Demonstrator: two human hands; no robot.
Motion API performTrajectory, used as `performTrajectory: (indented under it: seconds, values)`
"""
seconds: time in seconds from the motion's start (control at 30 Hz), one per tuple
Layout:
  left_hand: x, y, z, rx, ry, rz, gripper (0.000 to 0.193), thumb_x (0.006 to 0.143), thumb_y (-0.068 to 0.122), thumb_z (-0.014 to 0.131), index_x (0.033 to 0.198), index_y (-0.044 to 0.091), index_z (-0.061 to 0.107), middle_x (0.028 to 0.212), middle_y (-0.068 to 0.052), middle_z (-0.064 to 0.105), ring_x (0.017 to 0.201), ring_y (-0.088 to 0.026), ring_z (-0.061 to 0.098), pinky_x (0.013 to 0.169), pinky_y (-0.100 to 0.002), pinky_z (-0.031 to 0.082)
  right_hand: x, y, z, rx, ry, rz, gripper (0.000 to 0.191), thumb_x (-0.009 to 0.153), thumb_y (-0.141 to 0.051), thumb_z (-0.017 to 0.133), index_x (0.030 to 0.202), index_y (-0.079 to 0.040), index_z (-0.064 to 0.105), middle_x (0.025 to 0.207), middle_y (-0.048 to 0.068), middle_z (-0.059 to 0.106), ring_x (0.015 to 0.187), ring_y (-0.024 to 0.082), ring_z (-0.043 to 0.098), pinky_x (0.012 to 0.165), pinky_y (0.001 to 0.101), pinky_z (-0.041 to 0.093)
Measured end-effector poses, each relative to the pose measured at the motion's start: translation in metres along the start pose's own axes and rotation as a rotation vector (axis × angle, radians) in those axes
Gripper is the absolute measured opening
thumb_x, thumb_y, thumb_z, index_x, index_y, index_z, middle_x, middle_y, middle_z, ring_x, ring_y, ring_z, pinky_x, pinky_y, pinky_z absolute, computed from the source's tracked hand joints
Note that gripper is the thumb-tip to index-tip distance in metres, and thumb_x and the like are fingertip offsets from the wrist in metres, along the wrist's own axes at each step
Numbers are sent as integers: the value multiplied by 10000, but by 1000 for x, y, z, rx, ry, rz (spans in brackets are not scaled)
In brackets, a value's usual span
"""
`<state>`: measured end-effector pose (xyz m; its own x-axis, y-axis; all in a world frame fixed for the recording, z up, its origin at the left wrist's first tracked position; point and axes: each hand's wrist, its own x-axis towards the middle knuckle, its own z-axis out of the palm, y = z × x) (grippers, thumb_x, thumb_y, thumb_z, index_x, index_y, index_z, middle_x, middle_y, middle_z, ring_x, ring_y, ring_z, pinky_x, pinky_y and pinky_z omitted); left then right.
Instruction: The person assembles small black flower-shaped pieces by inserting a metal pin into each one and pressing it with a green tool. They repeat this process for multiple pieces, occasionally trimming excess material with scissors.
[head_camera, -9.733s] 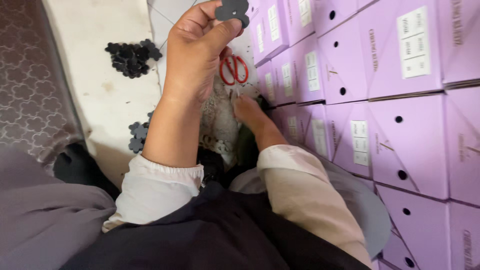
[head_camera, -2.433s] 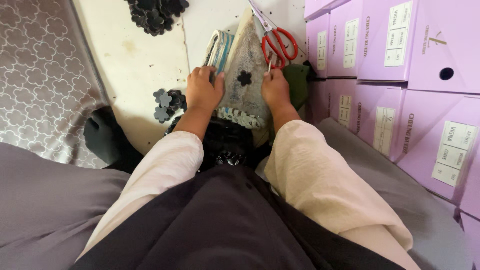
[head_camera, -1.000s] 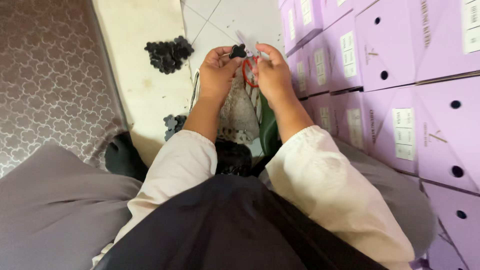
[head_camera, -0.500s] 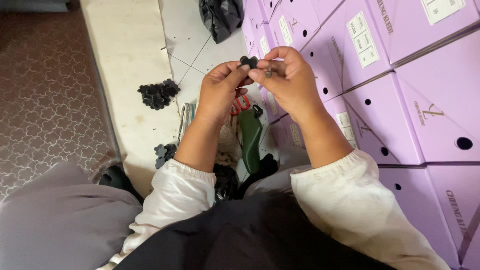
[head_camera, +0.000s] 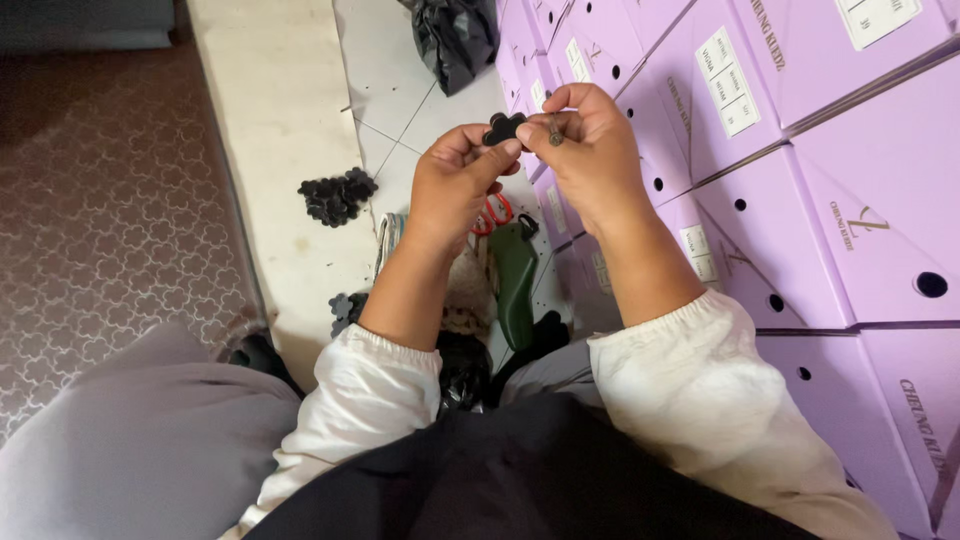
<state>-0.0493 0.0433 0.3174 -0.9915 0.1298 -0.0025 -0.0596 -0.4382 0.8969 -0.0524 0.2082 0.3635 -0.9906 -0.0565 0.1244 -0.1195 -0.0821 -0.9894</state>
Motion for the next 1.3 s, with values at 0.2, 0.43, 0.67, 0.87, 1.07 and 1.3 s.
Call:
performTrajectory:
  seconds: [0.2, 0.43, 0.67, 0.87, 1.07, 1.3]
  values:
    - [-1, -2, 2, -25, 19, -81, 138, 954, 177, 707, 1011, 51, 720, 855, -12, 741, 768, -79, 668, 673, -232, 487, 0, 5, 3, -9, 51, -15, 209, 953, -40, 750, 1085, -59, 589, 873, 13, 695, 797, 56, 634, 739, 217, 507]
    - [4, -20, -8, -60, 70, -79, 134, 919, 137, 728, 1035, 75, 699, 875, 14, 715, 800, -77, 659, 699, -249, 500, 6, 29, 7, -131, 149, 57, 186, 942, -64, 759, 1052, -71, 609, 795, -11, 629, 715, 65, 575, 641, 234, 460]
    - [29, -76, -54, -129, 215, -179, 108, 958, 136, 683, 1029, 59, 710, 840, 27, 691, 740, -64, 612, 674, -245, 506, 25, 89, 16, 53, 292, 199, 335, 993, -296, 633, 1223, -52, 625, 985, 3, 779, 861, 99, 735, 767, 250, 562]
    - [21, -186, -139, 494, 370, -209, 207, 869, 172, 749, 1035, 49, 737, 804, -27, 739, 700, -133, 676, 646, -302, 536, -8, 222, 24, 103, 452, 430, 545, 1018, -486, 541, 1274, -22, 671, 819, 42, 705, 684, 122, 623, 646, 266, 481]
    - [-7, -250, -169, 905, 475, -280, 221, 809, 212, 781, 985, 89, 726, 884, -96, 779, 821, -275, 747, 733, -406, 570, -32, 316, 15, 99, 472, 597, 512, 1042, -474, 505, 1176, -16, 688, 794, 36, 712, 694, 128, 647, 660, 269, 506]
    - [-15, -253, -182, 1101, 433, -318, 269, 865, 203, 755, 1106, 145, 649, 1001, -73, 728, 986, -317, 672, 844, -457, 524, -37, 369, 23, 111, 325, 575, 296, 987, -290, 620, 1212, -103, 667, 990, 20, 769, 855, 108, 708, 749, 258, 516]
